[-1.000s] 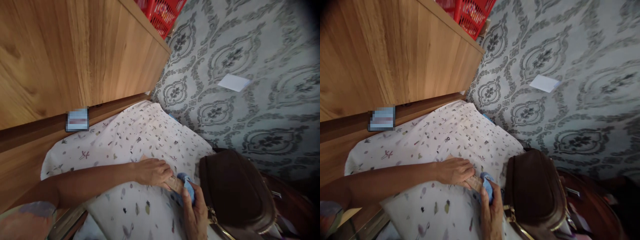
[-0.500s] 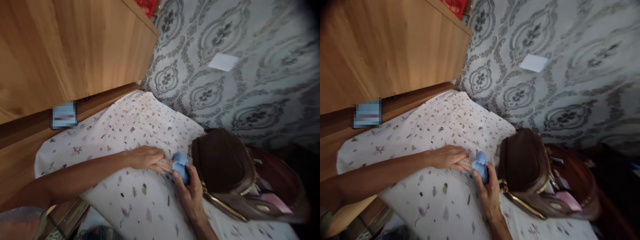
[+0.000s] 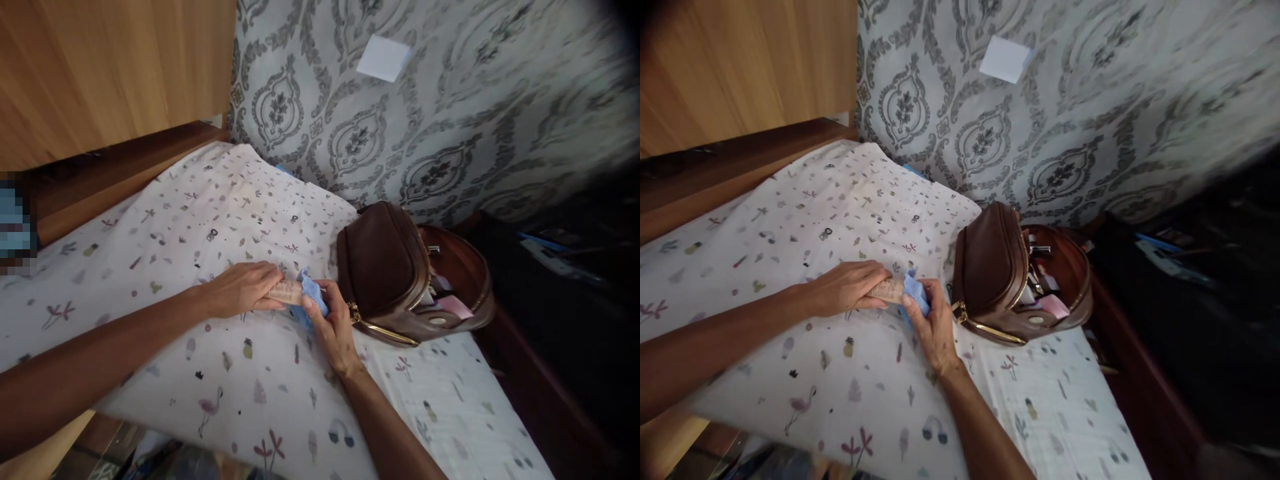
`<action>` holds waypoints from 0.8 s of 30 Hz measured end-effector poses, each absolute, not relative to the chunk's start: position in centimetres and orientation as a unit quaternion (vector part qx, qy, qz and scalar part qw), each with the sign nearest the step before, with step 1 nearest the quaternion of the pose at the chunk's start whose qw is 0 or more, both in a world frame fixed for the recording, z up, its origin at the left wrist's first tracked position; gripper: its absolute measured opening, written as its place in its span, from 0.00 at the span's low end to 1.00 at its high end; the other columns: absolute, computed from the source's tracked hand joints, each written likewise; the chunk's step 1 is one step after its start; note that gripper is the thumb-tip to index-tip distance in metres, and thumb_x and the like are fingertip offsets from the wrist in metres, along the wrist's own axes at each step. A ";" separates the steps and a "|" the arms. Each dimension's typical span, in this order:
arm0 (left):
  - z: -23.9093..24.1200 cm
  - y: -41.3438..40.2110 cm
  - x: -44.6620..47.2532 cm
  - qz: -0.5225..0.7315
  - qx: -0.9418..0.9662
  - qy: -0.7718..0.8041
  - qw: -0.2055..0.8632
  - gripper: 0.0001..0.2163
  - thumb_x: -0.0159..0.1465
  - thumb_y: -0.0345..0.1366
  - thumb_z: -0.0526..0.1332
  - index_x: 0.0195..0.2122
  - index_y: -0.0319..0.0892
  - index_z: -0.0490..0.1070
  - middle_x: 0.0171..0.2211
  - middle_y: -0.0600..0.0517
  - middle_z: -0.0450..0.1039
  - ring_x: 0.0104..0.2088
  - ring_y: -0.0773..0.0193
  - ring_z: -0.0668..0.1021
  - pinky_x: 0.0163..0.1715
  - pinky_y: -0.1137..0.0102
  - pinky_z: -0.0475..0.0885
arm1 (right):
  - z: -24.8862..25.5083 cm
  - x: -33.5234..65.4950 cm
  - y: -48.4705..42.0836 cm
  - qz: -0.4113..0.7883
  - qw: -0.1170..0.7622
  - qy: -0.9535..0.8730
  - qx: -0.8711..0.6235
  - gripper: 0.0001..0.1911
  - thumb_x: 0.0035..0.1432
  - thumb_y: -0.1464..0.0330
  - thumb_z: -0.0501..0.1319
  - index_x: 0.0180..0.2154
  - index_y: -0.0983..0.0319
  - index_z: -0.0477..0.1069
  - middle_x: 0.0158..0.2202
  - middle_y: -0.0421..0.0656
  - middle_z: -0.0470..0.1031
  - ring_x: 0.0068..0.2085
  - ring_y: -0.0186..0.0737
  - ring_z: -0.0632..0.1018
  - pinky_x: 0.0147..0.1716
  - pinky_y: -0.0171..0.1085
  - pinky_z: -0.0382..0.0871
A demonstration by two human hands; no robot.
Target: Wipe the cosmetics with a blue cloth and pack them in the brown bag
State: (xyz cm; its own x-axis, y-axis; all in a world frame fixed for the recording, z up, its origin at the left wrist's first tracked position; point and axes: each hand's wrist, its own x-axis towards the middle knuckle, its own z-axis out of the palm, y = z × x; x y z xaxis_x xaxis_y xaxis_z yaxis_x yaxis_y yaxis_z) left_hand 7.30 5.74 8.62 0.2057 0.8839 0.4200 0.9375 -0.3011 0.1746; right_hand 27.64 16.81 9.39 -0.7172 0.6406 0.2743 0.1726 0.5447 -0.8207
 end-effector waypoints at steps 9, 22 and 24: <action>8.7 5.7 7.6 -0.212 -0.779 -0.585 0.085 0.19 0.73 0.51 0.50 0.43 0.39 0.66 0.37 0.47 0.73 0.34 0.61 0.76 0.30 0.68 0.67 | 9.7 27.6 16.8 0.412 0.269 -0.821 -0.288 0.22 0.63 0.48 0.53 0.31 0.59 0.65 0.23 0.35 0.61 0.26 0.34 0.64 0.26 0.35 0.57; 8.8 5.8 7.6 -0.240 -0.765 -0.579 0.147 0.19 0.73 0.52 0.50 0.43 0.39 0.65 0.35 0.48 0.72 0.32 0.62 0.74 0.27 0.70 0.66 | 8.3 27.9 18.1 0.273 0.368 -0.850 -0.259 0.17 0.61 0.66 0.58 0.51 0.61 0.71 0.46 0.48 0.74 0.47 0.46 0.76 0.49 0.44 0.71; 8.7 5.8 7.6 -0.251 -0.762 -0.579 0.144 0.18 0.73 0.52 0.51 0.43 0.40 0.66 0.35 0.48 0.72 0.32 0.63 0.74 0.27 0.70 0.65 | 8.0 28.0 18.3 0.245 0.351 -0.874 -0.229 0.24 0.58 0.69 0.59 0.57 0.60 0.69 0.54 0.51 0.70 0.55 0.50 0.74 0.55 0.50 0.69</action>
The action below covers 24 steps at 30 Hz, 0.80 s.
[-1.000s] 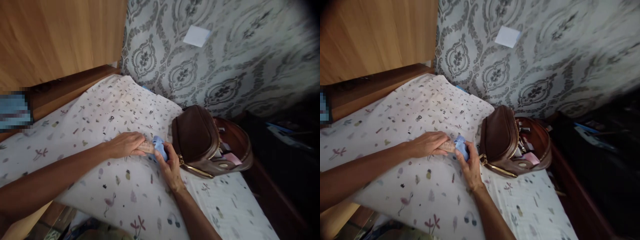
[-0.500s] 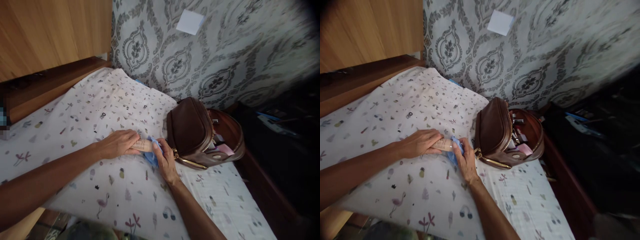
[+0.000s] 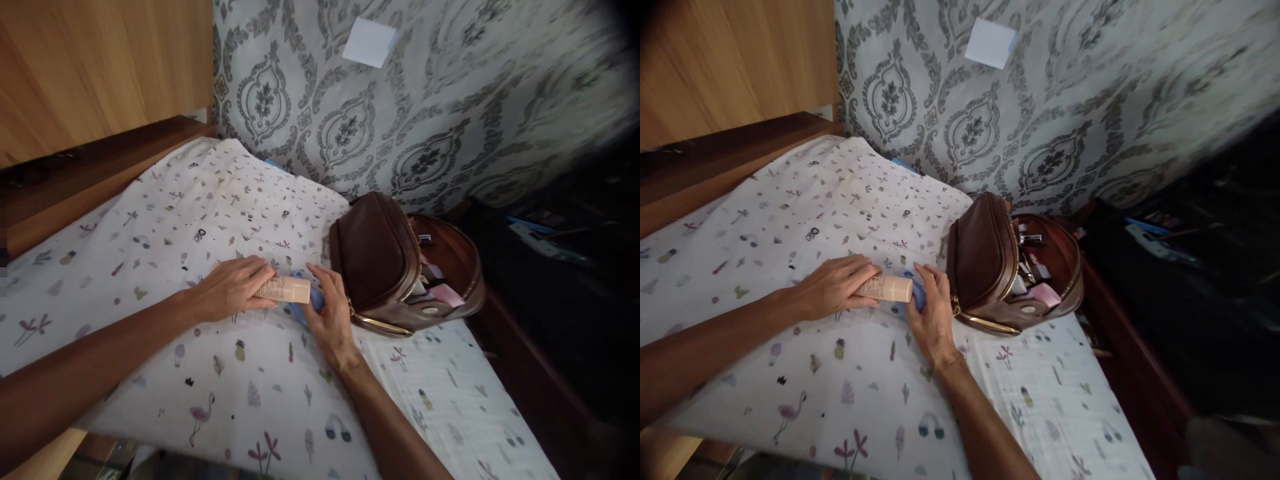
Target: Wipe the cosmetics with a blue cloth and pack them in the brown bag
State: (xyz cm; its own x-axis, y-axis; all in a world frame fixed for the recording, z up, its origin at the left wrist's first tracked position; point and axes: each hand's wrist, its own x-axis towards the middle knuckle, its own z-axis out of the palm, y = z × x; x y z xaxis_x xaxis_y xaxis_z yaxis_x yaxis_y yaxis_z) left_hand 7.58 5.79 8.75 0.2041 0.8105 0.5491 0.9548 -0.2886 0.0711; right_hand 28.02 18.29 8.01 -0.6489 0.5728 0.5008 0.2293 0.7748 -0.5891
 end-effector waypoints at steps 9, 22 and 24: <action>9.0 5.7 7.8 -0.244 -0.760 -0.583 0.154 0.19 0.73 0.51 0.50 0.44 0.39 0.66 0.34 0.48 0.72 0.32 0.61 0.75 0.28 0.69 0.67 | 9.7 28.3 17.0 0.200 0.329 -0.914 -0.127 0.21 0.66 0.62 0.60 0.58 0.58 0.67 0.50 0.49 0.77 0.52 0.51 0.75 0.51 0.50 0.69; 10.5 5.6 9.3 -0.277 -0.762 -0.539 0.229 0.15 0.72 0.43 0.56 0.54 0.38 0.64 0.40 0.43 0.75 0.40 0.55 0.78 0.38 0.61 0.76 | 10.2 28.1 17.0 0.383 0.325 -0.833 -0.232 0.21 0.67 0.51 0.55 0.47 0.60 0.72 0.36 0.43 0.76 0.37 0.41 0.76 0.39 0.39 0.70; 11.0 5.2 10.3 -0.275 -0.765 -0.516 0.271 0.16 0.71 0.38 0.59 0.57 0.38 0.64 0.44 0.41 0.75 0.44 0.52 0.79 0.42 0.58 0.77 | 10.1 27.9 17.1 0.421 0.331 -0.806 -0.252 0.20 0.66 0.51 0.54 0.44 0.60 0.71 0.34 0.42 0.75 0.35 0.40 0.74 0.36 0.37 0.69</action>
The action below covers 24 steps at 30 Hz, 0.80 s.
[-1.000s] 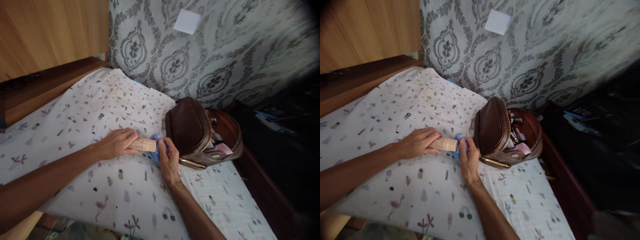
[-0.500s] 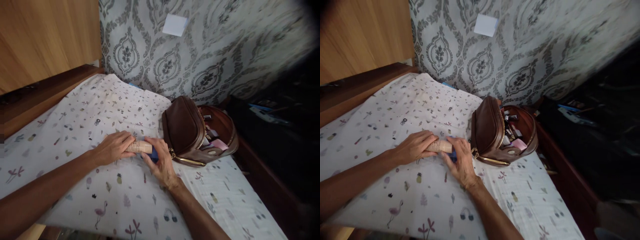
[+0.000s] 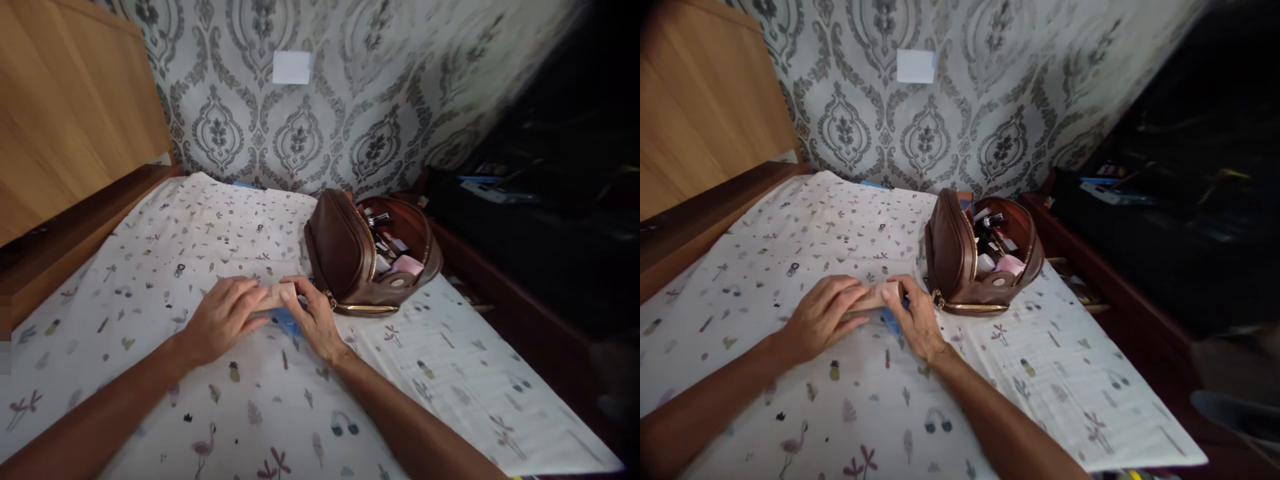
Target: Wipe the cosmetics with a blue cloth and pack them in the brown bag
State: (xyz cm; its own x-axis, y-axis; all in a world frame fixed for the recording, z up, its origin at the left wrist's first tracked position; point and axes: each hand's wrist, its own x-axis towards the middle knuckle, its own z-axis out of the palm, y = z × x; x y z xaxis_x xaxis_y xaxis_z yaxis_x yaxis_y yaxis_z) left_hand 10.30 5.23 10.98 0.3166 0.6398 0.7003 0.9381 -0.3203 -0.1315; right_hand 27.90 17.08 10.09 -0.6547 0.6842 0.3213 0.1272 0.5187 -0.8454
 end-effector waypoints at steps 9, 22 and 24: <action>9.3 5.8 14.6 -0.204 -0.823 -0.519 0.112 0.18 0.72 0.39 0.53 0.61 0.40 0.59 0.49 0.40 0.75 0.48 0.47 0.80 0.45 0.54 0.80 | 9.3 27.1 17.9 0.470 0.379 -0.743 -0.289 0.21 0.65 0.50 0.53 0.35 0.61 0.69 0.27 0.37 0.67 0.31 0.36 0.70 0.34 0.36 0.65; 13.1 5.5 13.2 -0.355 -0.675 -0.640 0.089 0.12 0.71 0.40 0.53 0.28 0.45 0.59 0.21 0.58 0.60 0.21 0.69 0.67 0.21 0.73 0.67 | 8.2 26.5 18.5 0.535 0.426 -0.676 -0.275 0.21 0.61 0.49 0.56 0.38 0.60 0.70 0.25 0.36 0.68 0.27 0.35 0.71 0.26 0.33 0.65; 14.3 5.8 12.5 -0.367 -0.641 -0.659 0.142 0.13 0.69 0.39 0.55 0.27 0.45 0.56 0.23 0.58 0.59 0.23 0.69 0.68 0.23 0.74 0.67 | 8.2 26.5 18.3 0.573 0.408 -0.659 -0.265 0.20 0.62 0.49 0.57 0.41 0.59 0.69 0.24 0.36 0.69 0.25 0.35 0.72 0.22 0.32 0.65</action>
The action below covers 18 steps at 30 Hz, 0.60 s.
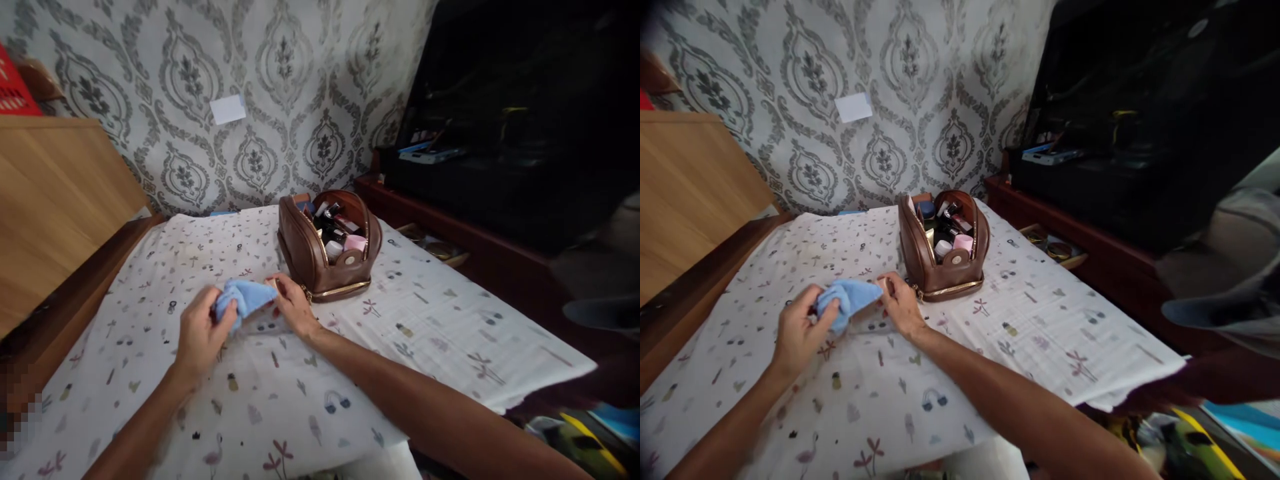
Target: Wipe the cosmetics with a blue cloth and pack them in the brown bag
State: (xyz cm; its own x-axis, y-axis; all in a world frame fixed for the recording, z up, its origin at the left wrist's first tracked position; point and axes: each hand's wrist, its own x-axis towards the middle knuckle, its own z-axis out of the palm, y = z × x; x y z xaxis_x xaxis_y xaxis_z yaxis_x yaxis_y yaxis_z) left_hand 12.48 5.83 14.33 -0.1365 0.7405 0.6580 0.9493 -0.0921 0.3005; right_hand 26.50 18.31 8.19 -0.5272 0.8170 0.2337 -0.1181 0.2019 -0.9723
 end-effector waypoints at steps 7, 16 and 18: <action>12.2 8.5 12.5 -0.297 -0.731 -0.601 0.130 0.15 0.69 0.30 0.52 0.56 0.44 0.63 0.53 0.44 0.71 0.56 0.55 0.75 0.52 0.61 0.74 | 8.3 26.8 17.6 0.556 0.408 -0.689 -0.223 0.18 0.64 0.51 0.57 0.44 0.58 0.68 0.26 0.35 0.68 0.26 0.35 0.73 0.28 0.35 0.70; 9.6 8.5 11.2 -0.272 -0.735 -0.593 0.184 0.17 0.71 0.35 0.52 0.60 0.49 0.67 0.52 0.45 0.73 0.50 0.54 0.79 0.46 0.63 0.79 | 7.7 26.4 17.2 0.636 0.376 -0.638 -0.217 0.20 0.60 0.47 0.61 0.42 0.56 0.67 0.26 0.35 0.66 0.27 0.38 0.74 0.28 0.39 0.73; 9.7 8.3 10.6 -0.279 -0.736 -0.584 0.198 0.14 0.71 0.36 0.53 0.55 0.49 0.71 0.50 0.45 0.74 0.48 0.55 0.81 0.45 0.64 0.79 | 7.6 26.4 17.1 0.636 0.369 -0.641 -0.220 0.20 0.61 0.48 0.61 0.43 0.56 0.67 0.26 0.35 0.65 0.27 0.37 0.73 0.28 0.38 0.72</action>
State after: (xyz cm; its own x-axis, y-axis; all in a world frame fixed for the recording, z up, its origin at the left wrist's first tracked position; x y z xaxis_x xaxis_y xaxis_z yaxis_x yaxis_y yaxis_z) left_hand 10.59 8.31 9.65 0.1612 0.7489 0.6427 0.9705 -0.2386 0.0346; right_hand 26.40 17.06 7.58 -0.6303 0.7521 0.1926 -0.1875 0.0933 -0.9778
